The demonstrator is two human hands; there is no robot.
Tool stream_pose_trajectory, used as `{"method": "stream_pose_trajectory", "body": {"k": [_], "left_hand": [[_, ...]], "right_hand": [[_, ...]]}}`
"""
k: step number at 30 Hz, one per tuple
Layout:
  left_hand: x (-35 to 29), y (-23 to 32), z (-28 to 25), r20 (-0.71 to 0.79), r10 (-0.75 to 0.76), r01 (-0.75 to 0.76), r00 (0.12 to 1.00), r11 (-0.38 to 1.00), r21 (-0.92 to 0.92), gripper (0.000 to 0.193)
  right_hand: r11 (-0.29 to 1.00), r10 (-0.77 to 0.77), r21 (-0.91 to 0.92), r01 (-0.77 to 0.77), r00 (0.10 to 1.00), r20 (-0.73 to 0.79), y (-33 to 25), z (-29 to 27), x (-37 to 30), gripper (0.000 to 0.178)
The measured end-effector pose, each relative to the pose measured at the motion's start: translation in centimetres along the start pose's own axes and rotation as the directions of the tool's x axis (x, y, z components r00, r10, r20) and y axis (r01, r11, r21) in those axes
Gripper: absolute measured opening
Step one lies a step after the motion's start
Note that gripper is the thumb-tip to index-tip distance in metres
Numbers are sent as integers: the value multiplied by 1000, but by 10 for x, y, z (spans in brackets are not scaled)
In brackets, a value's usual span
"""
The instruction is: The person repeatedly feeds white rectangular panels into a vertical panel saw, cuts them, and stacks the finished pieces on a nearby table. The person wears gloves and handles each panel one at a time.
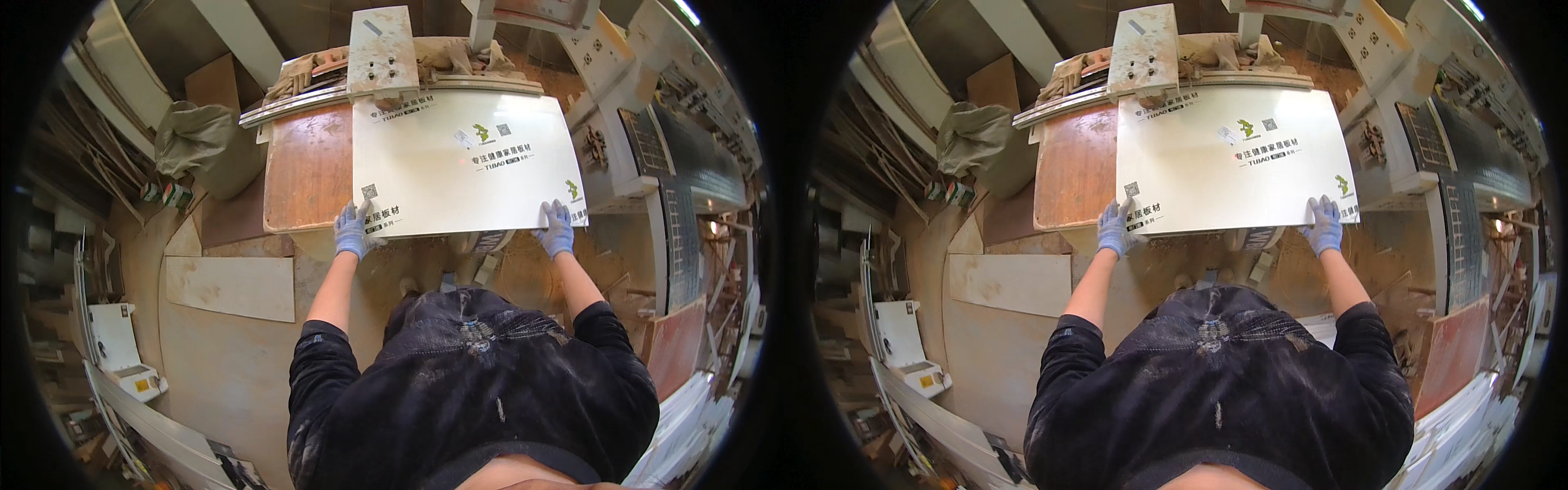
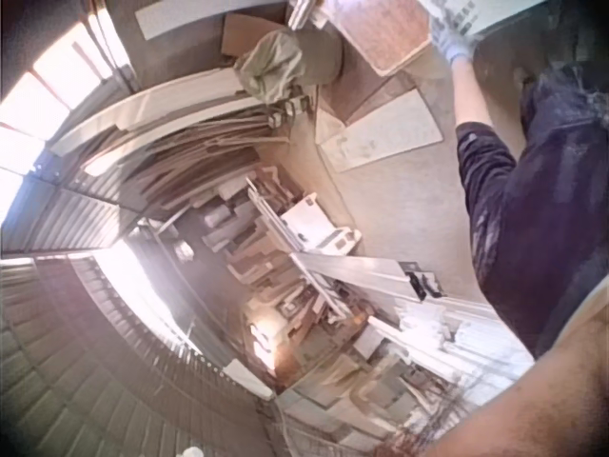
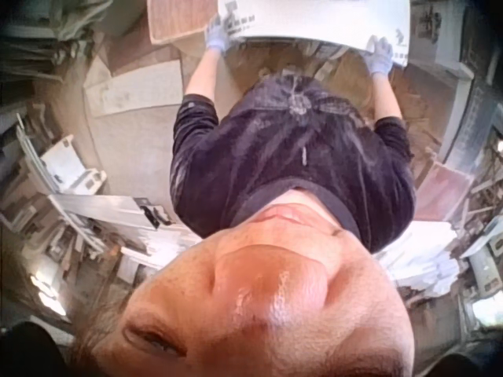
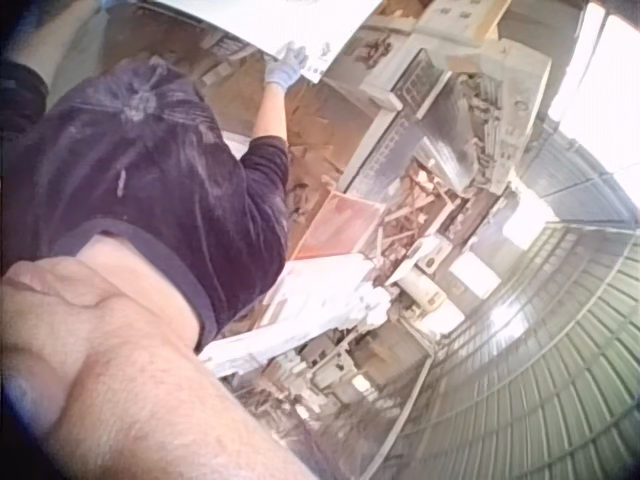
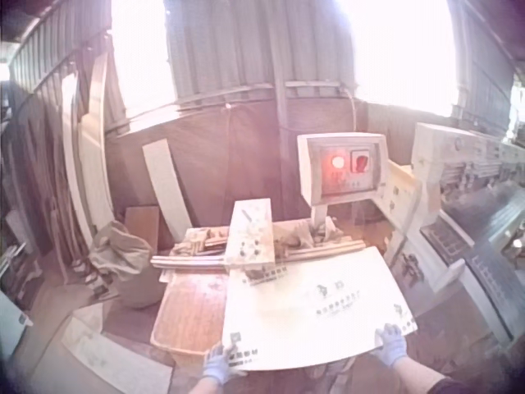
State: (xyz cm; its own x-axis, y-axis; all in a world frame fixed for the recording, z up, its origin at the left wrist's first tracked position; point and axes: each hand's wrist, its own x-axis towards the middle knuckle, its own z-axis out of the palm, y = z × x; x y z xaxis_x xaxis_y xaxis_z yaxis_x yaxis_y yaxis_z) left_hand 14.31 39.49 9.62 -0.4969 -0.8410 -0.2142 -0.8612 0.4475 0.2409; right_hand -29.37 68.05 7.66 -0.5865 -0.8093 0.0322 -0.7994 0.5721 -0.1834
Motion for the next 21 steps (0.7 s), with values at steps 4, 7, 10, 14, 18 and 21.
{"method": "stream_pose_trajectory", "body": {"k": [4, 7, 10, 14, 18, 21], "left_hand": [[3, 4, -7, 68, 8, -10, 998, 1000, 26, 120], [6, 6, -12, 90, 27, -31, 996, 999, 35, 118], [9, 6, -11, 36, 53, -52, 998, 998, -18, 112], [22, 9, -3, -73, 55, -63, 996, 992, -114, 101], [36, 15, 6, -179, -1, -16, 984, 995, -96, 89], [40, 18, 9, -185, -25, 6, 982, 994, -106, 89]], "right_hand": [[988, 113, -114, -109, 993, 30, -27, -15, 1, 80], [982, 144, -137, -129, 984, 108, -69, -17, 0, 79], [979, 171, -145, -143, 965, 201, -116, -12, -2, 94], [959, 259, -183, -215, 930, 261, -141, -18, 0, 97], [953, 283, -193, -234, 914, 291, -145, -25, 6, 97], [943, 300, -230, -240, 913, 278, -147, -26, 10, 102]]}}
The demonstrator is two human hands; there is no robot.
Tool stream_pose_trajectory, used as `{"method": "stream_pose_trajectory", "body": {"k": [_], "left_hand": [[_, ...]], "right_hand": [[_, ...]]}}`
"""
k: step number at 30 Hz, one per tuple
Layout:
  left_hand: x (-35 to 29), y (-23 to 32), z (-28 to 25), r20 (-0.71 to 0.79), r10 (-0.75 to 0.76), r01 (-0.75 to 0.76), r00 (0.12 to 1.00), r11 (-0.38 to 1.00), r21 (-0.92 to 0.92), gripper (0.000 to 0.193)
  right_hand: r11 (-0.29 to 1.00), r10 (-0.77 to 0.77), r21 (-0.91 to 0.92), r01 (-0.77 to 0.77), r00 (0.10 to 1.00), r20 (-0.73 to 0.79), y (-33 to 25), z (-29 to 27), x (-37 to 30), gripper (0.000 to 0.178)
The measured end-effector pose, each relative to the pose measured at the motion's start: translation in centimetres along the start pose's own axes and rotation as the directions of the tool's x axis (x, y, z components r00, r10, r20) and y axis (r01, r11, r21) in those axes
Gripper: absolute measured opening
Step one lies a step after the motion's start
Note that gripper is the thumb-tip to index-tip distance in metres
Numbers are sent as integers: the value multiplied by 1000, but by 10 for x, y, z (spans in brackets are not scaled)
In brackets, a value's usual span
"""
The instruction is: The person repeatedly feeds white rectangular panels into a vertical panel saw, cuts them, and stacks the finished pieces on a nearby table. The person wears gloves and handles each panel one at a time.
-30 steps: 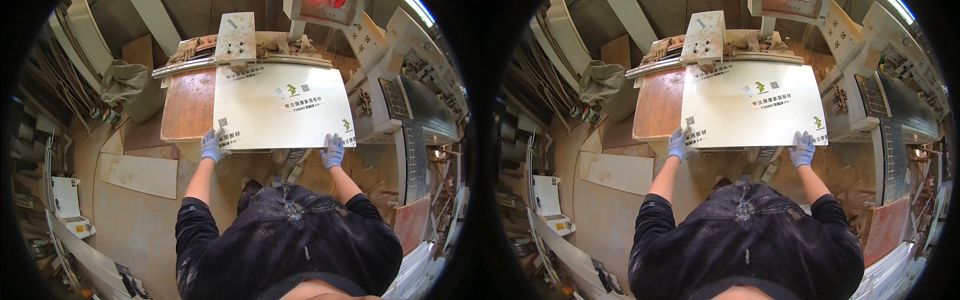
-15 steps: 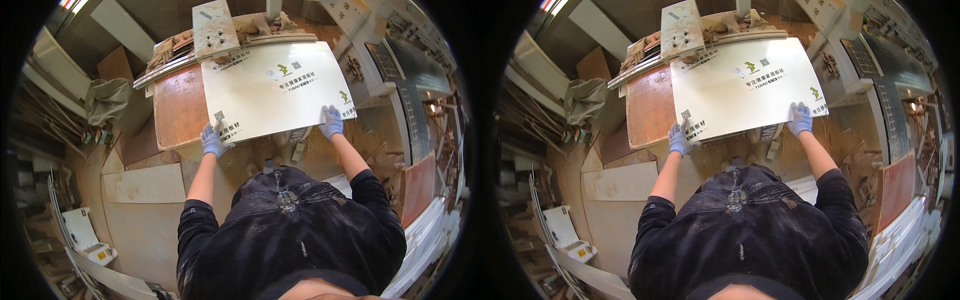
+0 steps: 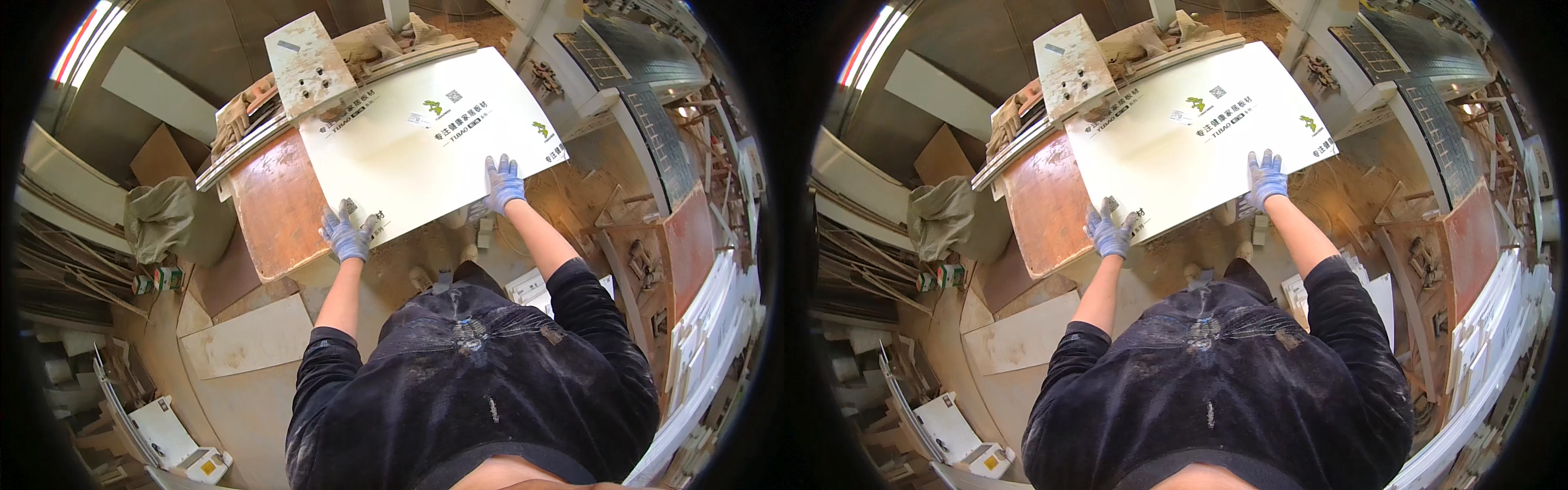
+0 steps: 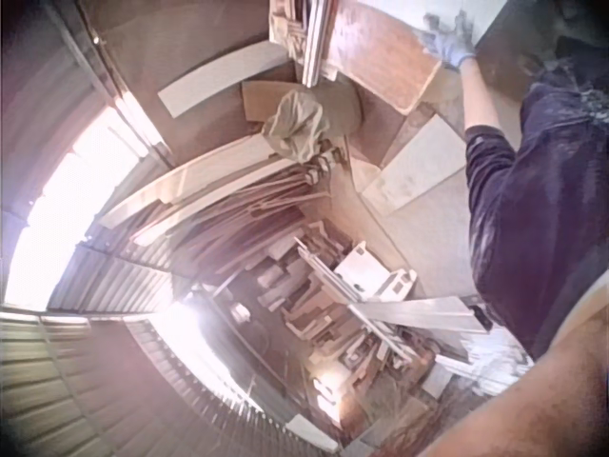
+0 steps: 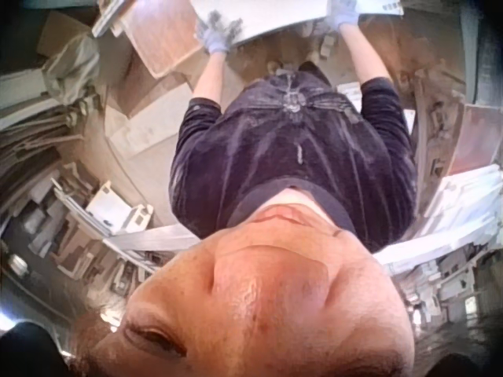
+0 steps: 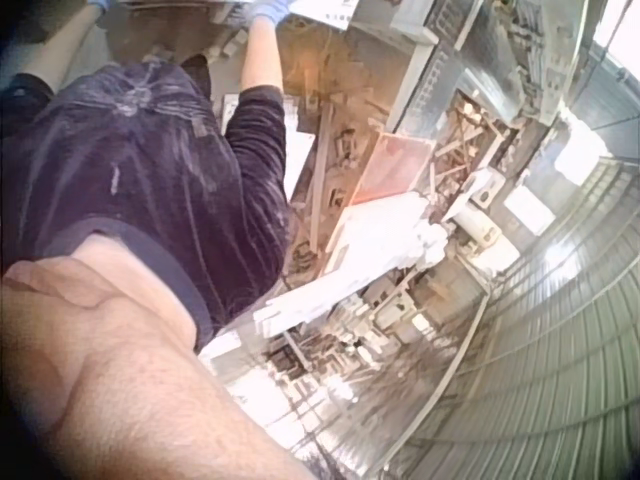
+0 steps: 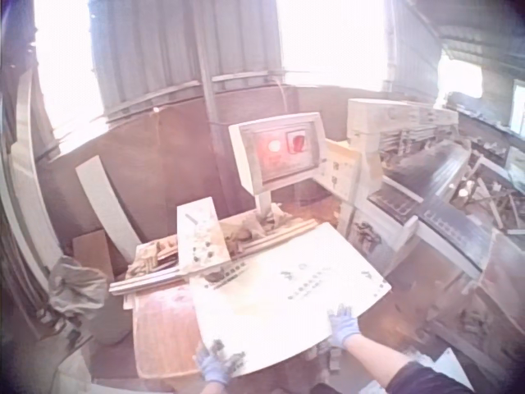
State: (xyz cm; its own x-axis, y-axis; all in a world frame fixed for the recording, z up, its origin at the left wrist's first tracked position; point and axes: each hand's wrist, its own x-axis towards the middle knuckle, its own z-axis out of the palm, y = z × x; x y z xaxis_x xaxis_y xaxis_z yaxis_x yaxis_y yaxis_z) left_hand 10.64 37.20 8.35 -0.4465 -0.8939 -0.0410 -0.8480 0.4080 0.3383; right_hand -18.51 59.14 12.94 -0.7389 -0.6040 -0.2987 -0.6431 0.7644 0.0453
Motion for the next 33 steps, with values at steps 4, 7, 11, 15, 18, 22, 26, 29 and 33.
{"method": "stream_pose_trajectory", "body": {"k": [4, 7, 11, 15, 18, 22, 26, 29, 33], "left_hand": [[0, 2, -1, -1, 0, 0, 1000, 1000, -6, 89], [0, 4, -2, -6, -4, 4, 1000, 1000, -3, 88], [0, 5, 0, -13, -7, 7, 1000, 1000, 12, 86], [2, 6, 2, -12, -10, 10, 1000, 1000, 4, 86], [3, 6, 4, -16, -16, 16, 1000, 1000, 13, 86], [4, 6, 8, -41, -11, 11, 999, 1000, 5, 85], [5, 6, 10, -70, 10, -8, 997, 1000, 23, 86], [6, 6, 11, -45, -12, 13, 999, 1000, 18, 85], [7, 8, 10, -44, -19, 19, 999, 1000, 8, 85]], "right_hand": [[1000, 20, -2, -20, 999, 35, -1, -2, 2, 105], [1000, 19, -2, -19, 998, 64, 0, -4, 3, 105], [1000, 2, -11, -2, 999, 43, 2, -7, 3, 106], [1000, 6, -23, -5, 997, 76, 3, -10, 3, 105], [1000, 6, -5, -6, 997, 80, 4, -12, 4, 103], [1000, 6, 12, -7, 998, 65, 6, -10, 5, 101], [1000, 0, 7, 0, 998, 59, 7, -9, 5, 100], [1000, -4, 7, 4, 998, 56, 7, -10, 6, 99], [1000, 2, 1, -2, 997, 77, 7, -12, 6, 99]]}}
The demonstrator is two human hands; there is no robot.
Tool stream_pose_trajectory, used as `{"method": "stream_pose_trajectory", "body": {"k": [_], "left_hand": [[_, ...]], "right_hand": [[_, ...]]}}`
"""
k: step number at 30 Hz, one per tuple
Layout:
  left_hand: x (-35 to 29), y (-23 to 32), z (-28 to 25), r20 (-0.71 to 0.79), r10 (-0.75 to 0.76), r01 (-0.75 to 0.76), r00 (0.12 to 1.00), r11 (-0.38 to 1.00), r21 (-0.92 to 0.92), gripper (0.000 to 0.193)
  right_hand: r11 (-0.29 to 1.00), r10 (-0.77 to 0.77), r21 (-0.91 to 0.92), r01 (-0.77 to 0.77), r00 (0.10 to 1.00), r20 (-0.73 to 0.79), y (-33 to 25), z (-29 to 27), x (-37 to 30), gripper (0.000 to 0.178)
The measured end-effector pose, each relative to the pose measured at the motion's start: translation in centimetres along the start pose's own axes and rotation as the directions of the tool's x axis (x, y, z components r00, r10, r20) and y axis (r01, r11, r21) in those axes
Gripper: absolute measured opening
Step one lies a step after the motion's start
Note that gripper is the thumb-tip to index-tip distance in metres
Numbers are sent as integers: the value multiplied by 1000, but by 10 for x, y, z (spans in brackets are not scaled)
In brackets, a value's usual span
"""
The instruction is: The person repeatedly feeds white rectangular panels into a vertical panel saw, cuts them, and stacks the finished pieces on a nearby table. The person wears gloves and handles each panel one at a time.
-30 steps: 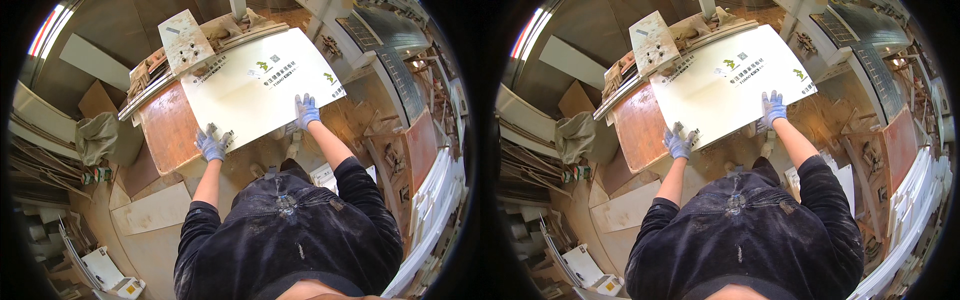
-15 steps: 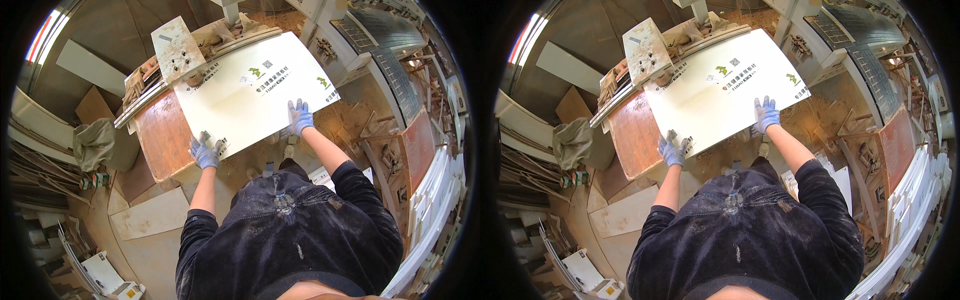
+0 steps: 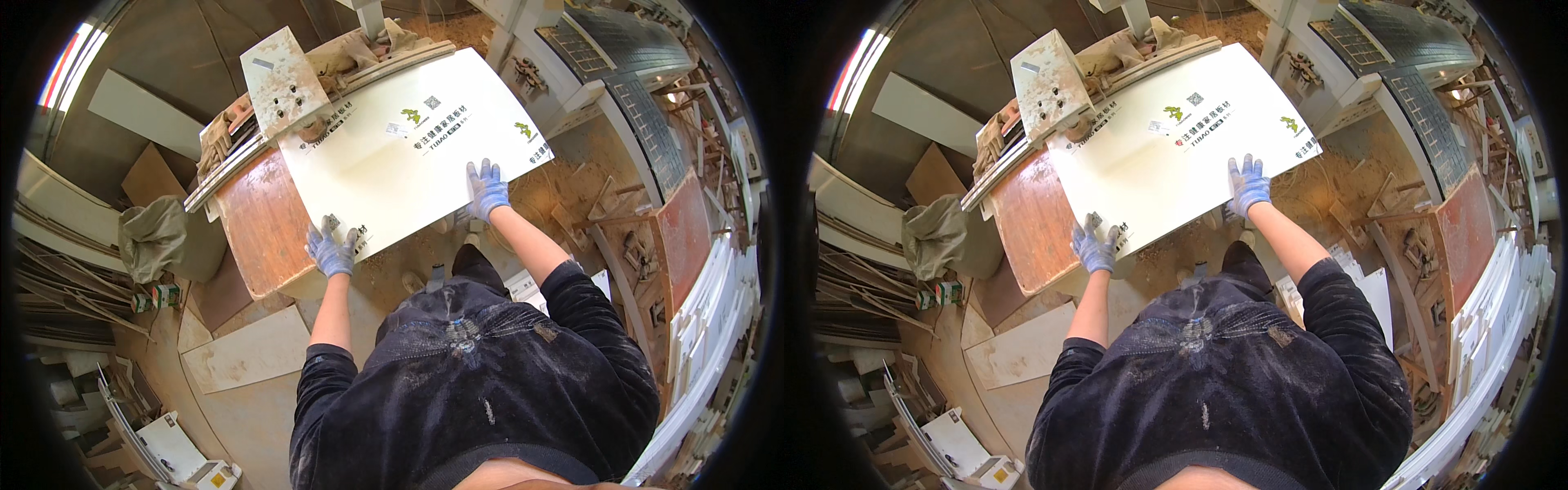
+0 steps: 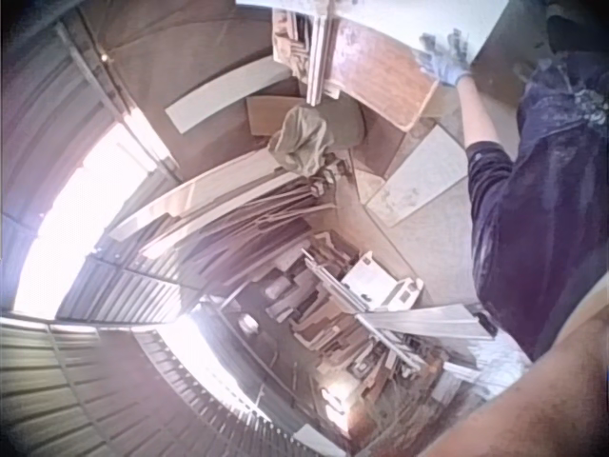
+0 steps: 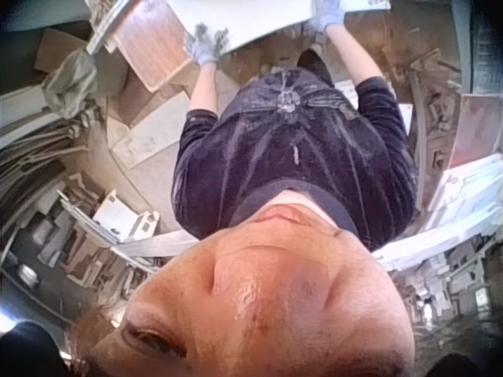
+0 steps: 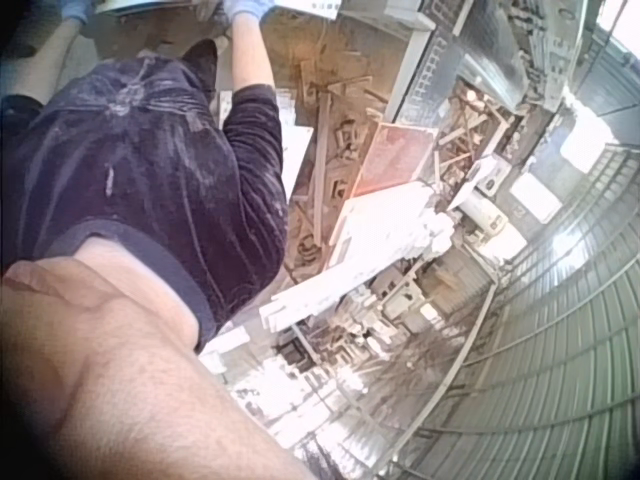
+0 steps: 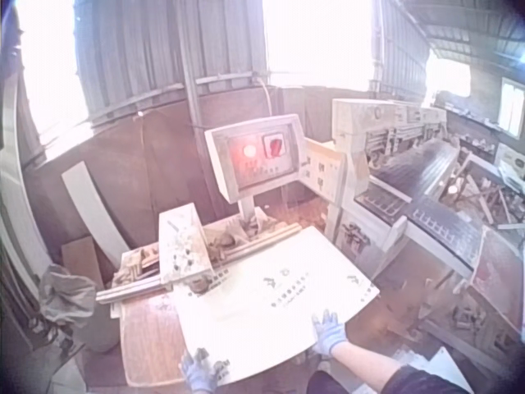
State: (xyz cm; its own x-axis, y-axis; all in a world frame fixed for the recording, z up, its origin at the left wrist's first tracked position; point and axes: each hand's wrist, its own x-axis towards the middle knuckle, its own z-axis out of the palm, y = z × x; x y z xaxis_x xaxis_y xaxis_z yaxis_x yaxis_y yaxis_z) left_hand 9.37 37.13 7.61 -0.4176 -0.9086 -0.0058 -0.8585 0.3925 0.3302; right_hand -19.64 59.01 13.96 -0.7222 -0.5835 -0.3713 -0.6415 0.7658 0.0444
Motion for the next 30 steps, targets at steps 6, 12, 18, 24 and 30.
{"method": "stream_pose_trajectory", "body": {"k": [6, 12, 18, 24, 30], "left_hand": [[1, 1, 3, -7, -2, 2, 1000, 1000, -10, 85], [3, 1, 5, 5, -6, 6, 1000, 1000, -10, 85], [3, 3, 5, 10, -7, 7, 1000, 1000, -4, 85], [5, 7, 4, 27, -21, 20, 999, 1000, 16, 85], [6, 8, 6, 35, -27, 26, 999, 999, 18, 85]], "right_hand": [[1000, 0, 7, 0, 1000, -18, 1, 2, 2, 101], [1000, -1, 20, 1, 1000, -17, 4, 5, 6, 102], [1000, -6, 7, 6, 999, -37, 5, 10, 10, 102], [1000, -18, -6, 18, 999, -38, 7, 12, 13, 101], [1000, -14, -6, 14, 999, -30, 8, 11, 14, 101]]}}
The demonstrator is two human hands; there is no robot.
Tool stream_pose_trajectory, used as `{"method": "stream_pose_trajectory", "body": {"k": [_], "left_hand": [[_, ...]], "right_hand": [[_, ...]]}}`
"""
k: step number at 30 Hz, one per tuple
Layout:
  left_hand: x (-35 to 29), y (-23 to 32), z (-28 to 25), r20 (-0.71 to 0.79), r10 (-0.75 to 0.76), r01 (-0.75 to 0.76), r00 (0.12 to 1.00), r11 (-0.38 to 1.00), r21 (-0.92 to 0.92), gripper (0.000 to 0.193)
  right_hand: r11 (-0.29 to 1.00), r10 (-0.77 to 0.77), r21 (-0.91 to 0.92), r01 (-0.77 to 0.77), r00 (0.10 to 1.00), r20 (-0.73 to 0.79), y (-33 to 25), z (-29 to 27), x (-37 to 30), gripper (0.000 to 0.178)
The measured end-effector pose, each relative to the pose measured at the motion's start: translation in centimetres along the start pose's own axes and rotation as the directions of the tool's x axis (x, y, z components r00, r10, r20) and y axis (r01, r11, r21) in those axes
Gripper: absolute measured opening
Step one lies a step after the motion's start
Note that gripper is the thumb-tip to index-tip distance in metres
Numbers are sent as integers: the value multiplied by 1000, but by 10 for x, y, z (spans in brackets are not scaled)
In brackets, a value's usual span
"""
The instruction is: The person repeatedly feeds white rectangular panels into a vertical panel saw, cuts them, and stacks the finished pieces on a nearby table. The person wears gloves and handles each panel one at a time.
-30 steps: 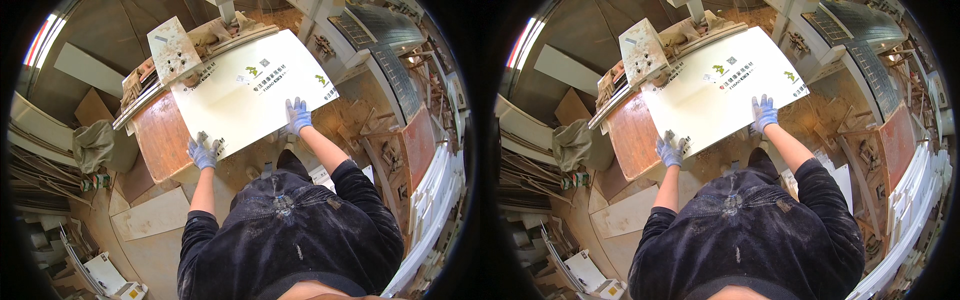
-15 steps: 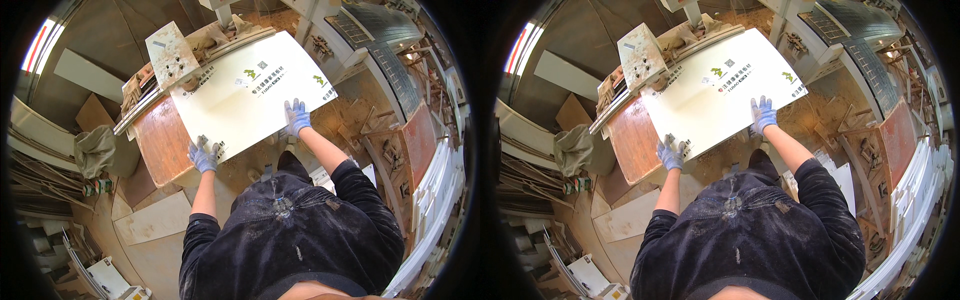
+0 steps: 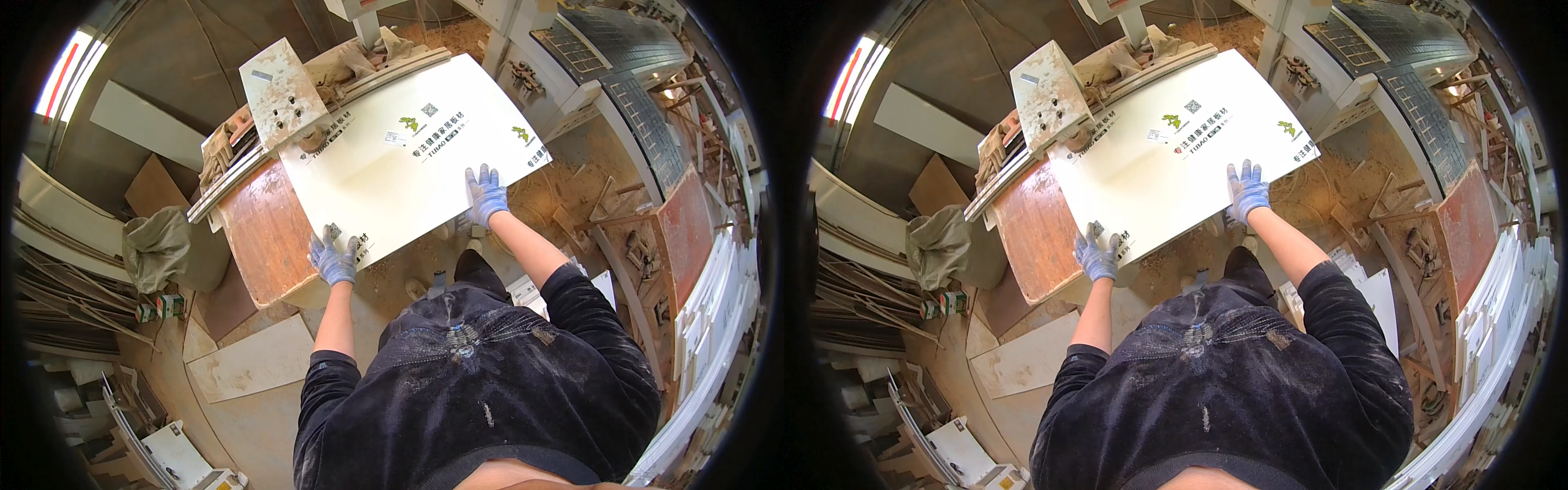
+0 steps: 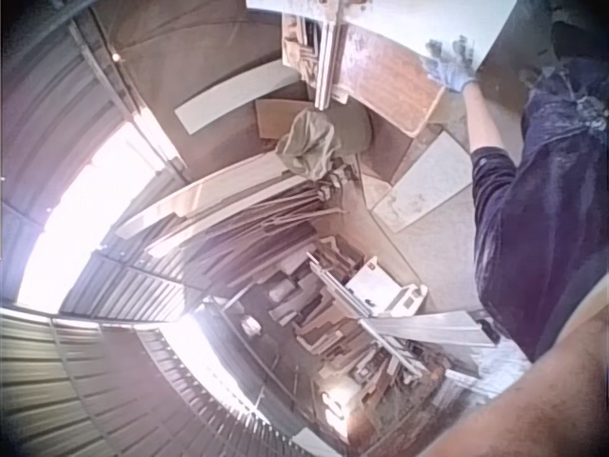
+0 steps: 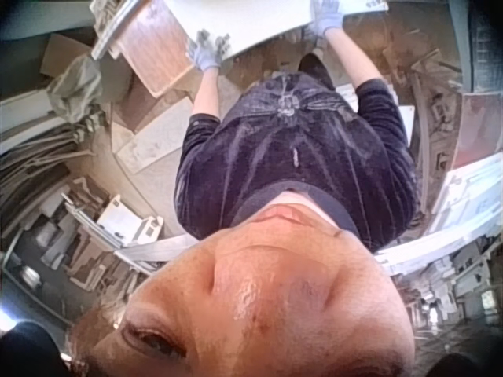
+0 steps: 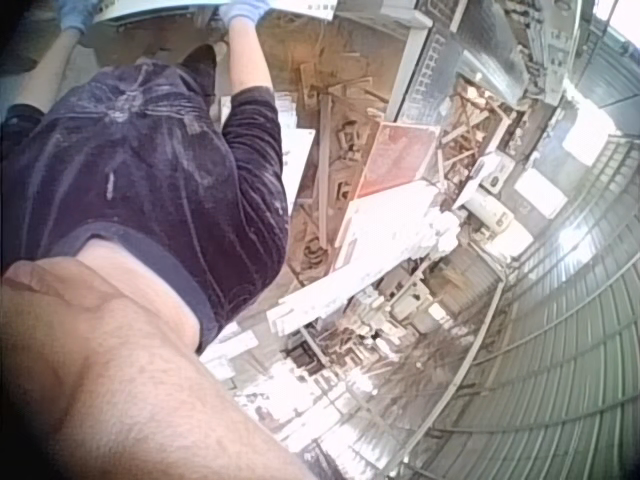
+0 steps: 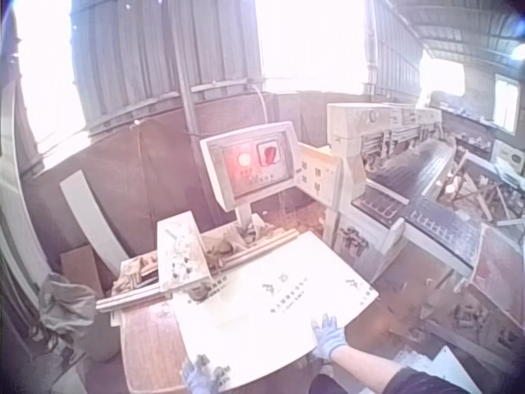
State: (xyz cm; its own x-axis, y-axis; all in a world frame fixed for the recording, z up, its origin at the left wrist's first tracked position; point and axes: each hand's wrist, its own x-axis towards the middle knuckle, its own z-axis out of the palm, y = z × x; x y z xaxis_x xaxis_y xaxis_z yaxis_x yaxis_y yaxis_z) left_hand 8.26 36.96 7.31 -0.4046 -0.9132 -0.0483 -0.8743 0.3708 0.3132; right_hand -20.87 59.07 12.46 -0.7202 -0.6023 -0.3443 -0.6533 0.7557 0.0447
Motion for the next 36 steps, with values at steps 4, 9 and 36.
{"method": "stream_pose_trajectory", "body": {"k": [4, 9, 36], "left_hand": [[1, -1, 2, -10, 3, -3, 1000, 1000, -2, 84], [1, -1, 2, -12, 1, -1, 1000, 1000, -6, 84], [-3, 3, -7, -6, 8, -9, 1000, 998, -62, 83]], "right_hand": [[1000, 3, 1, -3, 1000, 4, 0, -1, 0, 102], [1000, 1, 4, -1, 1000, -3, 0, -2, -1, 102], [999, 18, -40, -19, 1000, -25, -5, -2, -4, 105]]}}
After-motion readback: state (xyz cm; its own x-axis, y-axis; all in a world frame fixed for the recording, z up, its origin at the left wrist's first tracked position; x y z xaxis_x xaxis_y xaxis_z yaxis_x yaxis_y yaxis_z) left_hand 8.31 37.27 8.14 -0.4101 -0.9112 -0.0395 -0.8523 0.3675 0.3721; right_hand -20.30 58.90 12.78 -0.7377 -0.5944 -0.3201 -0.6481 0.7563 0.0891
